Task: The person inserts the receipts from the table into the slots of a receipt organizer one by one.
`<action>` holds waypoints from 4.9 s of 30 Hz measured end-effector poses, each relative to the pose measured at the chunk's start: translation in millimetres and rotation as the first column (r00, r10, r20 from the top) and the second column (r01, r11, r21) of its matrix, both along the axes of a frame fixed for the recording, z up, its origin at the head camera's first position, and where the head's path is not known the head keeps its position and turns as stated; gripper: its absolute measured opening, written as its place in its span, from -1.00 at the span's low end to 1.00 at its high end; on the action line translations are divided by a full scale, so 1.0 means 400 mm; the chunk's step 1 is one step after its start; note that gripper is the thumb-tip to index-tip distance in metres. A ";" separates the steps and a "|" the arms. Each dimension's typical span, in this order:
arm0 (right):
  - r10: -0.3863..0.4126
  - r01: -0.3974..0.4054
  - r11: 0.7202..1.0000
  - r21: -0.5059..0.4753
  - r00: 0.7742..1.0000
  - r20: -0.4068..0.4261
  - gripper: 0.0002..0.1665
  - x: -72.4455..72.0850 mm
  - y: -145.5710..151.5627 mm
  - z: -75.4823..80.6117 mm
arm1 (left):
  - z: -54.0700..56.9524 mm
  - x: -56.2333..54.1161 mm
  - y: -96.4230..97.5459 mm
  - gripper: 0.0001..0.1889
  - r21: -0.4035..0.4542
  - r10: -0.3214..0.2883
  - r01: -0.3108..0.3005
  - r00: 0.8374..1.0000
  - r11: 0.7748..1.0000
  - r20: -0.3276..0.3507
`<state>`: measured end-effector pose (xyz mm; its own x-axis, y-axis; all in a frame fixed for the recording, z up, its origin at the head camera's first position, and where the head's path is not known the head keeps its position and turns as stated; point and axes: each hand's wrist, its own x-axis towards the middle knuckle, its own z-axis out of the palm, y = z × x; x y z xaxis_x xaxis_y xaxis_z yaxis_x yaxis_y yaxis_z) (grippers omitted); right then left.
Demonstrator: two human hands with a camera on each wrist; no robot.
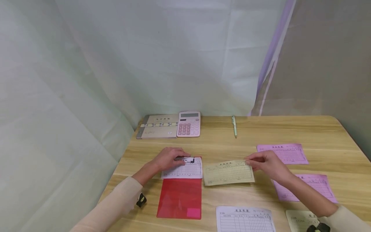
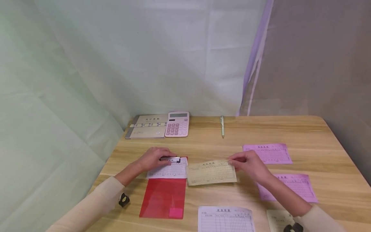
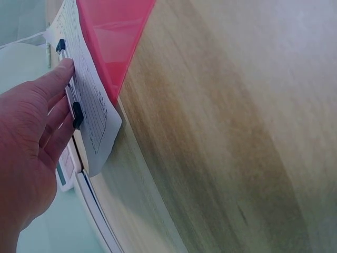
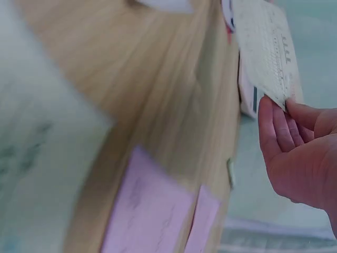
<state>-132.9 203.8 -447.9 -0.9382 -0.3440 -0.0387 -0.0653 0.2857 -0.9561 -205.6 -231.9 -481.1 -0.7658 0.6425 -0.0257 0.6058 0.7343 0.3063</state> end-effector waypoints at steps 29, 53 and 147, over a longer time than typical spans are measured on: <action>-0.073 0.089 0.995 -0.038 0.952 0.298 -0.87 -0.070 -0.370 -0.075 | 0.018 -0.035 0.014 -0.64 -0.039 -0.125 0.125 0.992 0.991 -0.008; -0.057 0.040 0.995 0.088 0.978 0.202 -0.90 -0.127 -0.456 -0.083 | 0.034 -0.005 0.038 -0.65 -0.185 -0.228 0.199 0.962 0.962 -0.149; -0.009 -0.007 0.997 0.071 0.975 0.224 -0.82 -0.109 -0.456 -0.079 | 0.010 0.007 0.021 -0.64 -0.145 -0.163 0.139 0.973 0.980 -0.164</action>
